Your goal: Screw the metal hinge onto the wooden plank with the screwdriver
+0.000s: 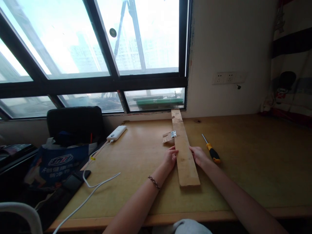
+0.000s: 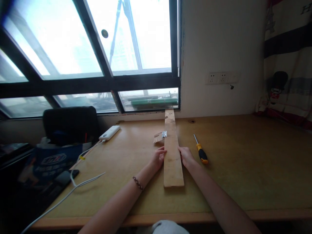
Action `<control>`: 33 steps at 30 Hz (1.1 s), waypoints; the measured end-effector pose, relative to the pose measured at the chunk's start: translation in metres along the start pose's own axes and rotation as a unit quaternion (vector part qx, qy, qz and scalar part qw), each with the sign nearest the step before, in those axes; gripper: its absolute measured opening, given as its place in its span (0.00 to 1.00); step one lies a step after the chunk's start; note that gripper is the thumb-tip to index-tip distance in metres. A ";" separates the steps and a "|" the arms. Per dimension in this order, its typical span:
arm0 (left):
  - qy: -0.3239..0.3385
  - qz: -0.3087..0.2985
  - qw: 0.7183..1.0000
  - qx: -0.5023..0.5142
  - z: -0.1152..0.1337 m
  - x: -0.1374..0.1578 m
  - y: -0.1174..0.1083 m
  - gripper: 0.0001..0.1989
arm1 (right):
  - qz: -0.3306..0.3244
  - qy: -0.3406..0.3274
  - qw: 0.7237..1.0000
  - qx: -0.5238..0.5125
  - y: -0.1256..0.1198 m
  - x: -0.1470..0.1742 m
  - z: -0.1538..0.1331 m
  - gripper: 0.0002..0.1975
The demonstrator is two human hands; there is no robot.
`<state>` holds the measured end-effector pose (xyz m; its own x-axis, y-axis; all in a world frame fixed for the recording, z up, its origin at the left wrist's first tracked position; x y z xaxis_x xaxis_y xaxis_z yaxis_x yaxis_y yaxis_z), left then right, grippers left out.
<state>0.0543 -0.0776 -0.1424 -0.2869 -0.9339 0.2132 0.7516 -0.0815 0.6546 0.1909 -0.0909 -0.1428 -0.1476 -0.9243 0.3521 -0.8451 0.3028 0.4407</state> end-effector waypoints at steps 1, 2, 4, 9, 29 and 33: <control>0.000 -0.002 1.000 0.001 0.000 0.000 0.000 0.20 | 0.002 0.001 1.000 0.000 0.000 0.000 0.000 0.03; 0.001 -0.003 1.000 0.002 0.001 0.000 0.000 0.20 | 0.004 0.001 1.000 0.002 -0.001 -0.001 0.001 0.03; 0.004 -0.003 1.000 0.000 0.001 0.000 0.000 0.20 | 0.001 -0.004 1.000 0.007 -0.001 -0.002 0.002 0.04; 0.005 0.004 1.000 -0.021 0.001 0.000 -0.003 0.20 | -0.003 -0.026 0.999 0.019 -0.001 -0.002 0.004 0.06; 0.086 -0.045 0.990 -0.099 0.019 0.027 0.026 0.22 | 0.038 -0.134 0.989 0.049 0.001 0.023 -0.020 0.13; 0.102 -0.082 0.985 -0.116 0.014 0.034 0.049 0.24 | 0.052 -0.169 0.982 0.068 -0.017 0.032 -0.037 0.13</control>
<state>0.0730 -0.1086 -0.0929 -0.3082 -0.9502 -0.0465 0.8270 -0.2917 0.4805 0.2198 -0.1171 -0.1090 -0.3787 -0.9216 0.0851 -0.8740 0.3864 0.2948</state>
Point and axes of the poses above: each hand's wrist, its own x-axis away from the middle knuckle, its own y-axis out of the palm, z = x × y, the point moved 4 cm from there along -x, towards the middle knuckle, and after that the axes turned 3 degrees about -x, right-handed, at the moved point
